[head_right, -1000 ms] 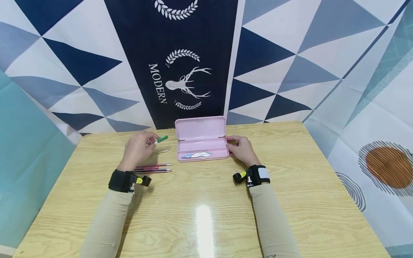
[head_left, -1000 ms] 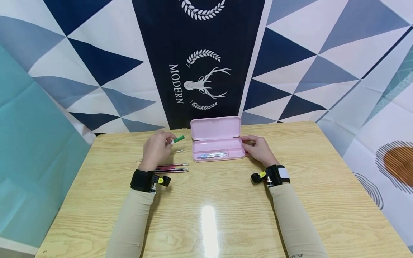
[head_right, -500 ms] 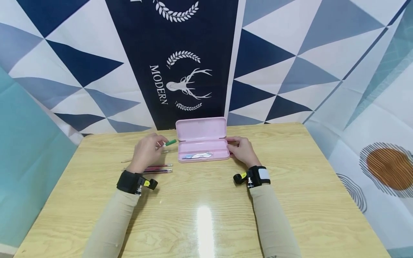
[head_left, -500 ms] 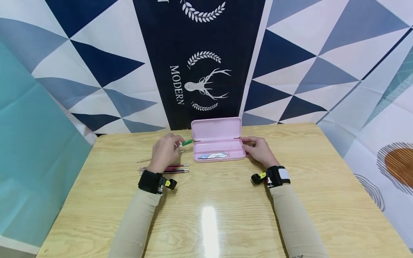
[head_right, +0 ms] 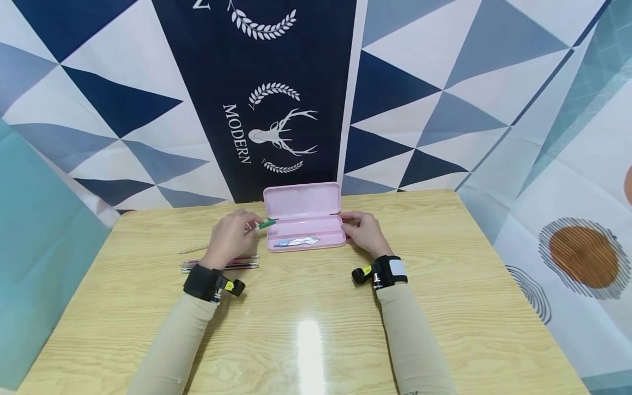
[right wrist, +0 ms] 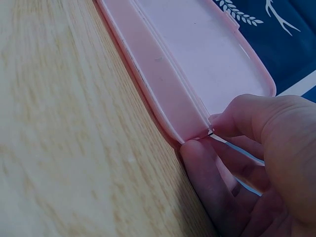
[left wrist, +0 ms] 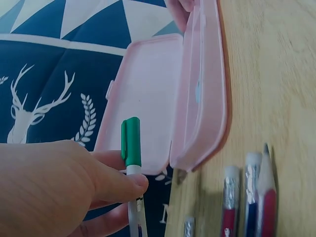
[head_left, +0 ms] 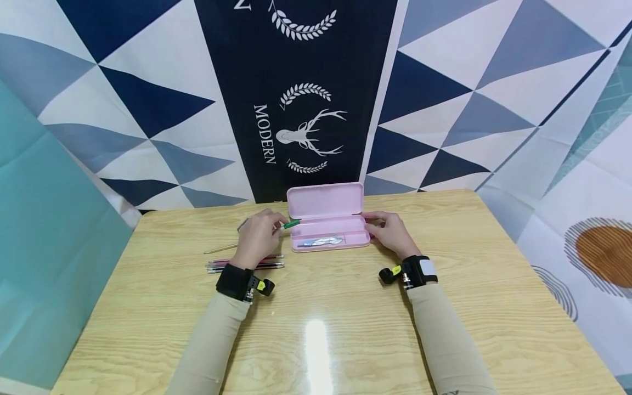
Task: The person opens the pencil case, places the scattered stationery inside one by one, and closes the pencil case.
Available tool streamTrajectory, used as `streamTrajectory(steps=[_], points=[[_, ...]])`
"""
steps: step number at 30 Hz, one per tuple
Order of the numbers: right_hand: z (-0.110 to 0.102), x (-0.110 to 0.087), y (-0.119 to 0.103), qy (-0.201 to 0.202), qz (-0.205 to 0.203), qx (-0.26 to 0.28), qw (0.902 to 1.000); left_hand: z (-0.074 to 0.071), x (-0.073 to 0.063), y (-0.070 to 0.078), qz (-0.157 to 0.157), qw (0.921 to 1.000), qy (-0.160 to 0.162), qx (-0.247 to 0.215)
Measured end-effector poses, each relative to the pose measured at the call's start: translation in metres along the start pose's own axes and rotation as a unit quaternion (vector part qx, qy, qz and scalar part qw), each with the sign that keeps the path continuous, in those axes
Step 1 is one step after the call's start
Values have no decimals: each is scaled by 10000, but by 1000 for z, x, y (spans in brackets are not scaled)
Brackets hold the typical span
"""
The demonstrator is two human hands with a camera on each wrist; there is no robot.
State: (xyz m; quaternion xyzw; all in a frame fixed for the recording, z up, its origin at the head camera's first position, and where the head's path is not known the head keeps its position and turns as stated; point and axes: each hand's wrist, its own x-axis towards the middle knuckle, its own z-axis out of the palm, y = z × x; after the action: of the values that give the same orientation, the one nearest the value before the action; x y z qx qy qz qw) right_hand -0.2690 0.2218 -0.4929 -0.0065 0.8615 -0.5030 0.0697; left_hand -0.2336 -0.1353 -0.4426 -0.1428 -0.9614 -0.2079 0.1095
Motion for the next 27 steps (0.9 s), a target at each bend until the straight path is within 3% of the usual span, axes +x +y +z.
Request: streamTrajectory(steps=[9, 16, 27], points=[[4, 1, 1, -28, -37, 113, 9999, 0, 7, 7, 434, 9989, -47, 180], [4, 2, 1, -15, 14, 72, 10000, 7, 12, 14, 497, 9986, -21, 173], [1, 1, 1, 27, 38, 20, 10000, 20, 12, 23, 613, 9979, -78, -207]])
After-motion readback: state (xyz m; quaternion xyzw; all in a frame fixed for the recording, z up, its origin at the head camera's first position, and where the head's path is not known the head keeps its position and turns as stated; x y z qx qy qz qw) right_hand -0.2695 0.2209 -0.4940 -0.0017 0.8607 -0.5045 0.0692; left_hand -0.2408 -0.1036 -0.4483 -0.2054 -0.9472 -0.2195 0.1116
